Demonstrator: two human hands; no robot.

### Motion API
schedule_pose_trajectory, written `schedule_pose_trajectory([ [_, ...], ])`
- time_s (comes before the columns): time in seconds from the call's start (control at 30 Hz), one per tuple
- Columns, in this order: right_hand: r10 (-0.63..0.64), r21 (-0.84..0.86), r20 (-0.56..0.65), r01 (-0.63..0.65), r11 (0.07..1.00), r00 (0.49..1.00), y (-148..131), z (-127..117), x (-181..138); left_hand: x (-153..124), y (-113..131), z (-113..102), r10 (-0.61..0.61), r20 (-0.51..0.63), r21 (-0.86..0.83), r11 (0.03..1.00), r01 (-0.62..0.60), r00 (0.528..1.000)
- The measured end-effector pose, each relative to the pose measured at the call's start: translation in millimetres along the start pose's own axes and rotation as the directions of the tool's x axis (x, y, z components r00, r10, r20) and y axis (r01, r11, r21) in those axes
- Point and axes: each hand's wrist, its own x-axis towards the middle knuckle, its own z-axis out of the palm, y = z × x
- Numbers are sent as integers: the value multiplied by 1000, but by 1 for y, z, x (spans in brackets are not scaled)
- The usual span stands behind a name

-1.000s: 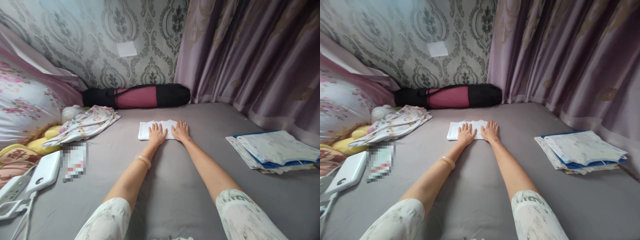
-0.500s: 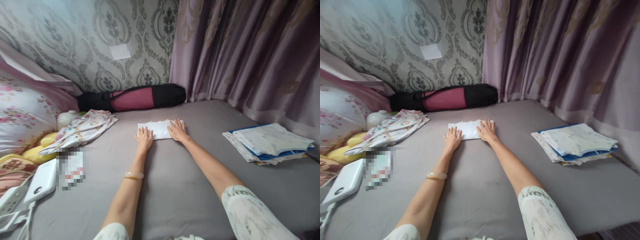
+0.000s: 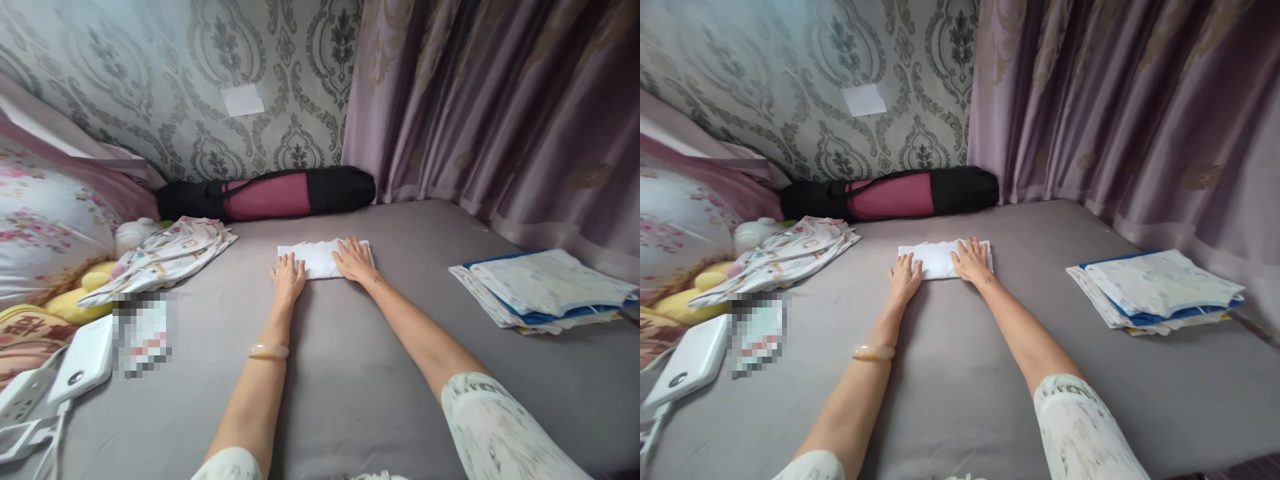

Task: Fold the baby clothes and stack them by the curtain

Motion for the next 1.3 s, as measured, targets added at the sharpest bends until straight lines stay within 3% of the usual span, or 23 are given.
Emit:
schedule_pose_trajectory([
  [0.1, -56, 35, 16, 55, 998, 998, -12, 1, 1, 1, -1, 1, -1, -19, -7, 1000, 1, 1000],
  [0.33, -56, 19, 35, 55, 998, 998, -15, 16, 2, 3, -2, -1, -31, -6, -26, 999, 31, 999],
  [0.67, -80, 19, 58, 79, 997, 995, -33, -1, 6, 4, -3, -3, -33, -11, -67, 997, 33, 999],
  [1.0, -143, 23, 29, 142, 990, 989, -42, 16, 7, 6, -5, -5, -45, -24, -116, 992, 42, 999],
  [1.3, -139, 23, 43, 138, 990, 989, -59, 4, 12, 9, -6, -4, -38, -57, -154, 988, 29, 998],
])
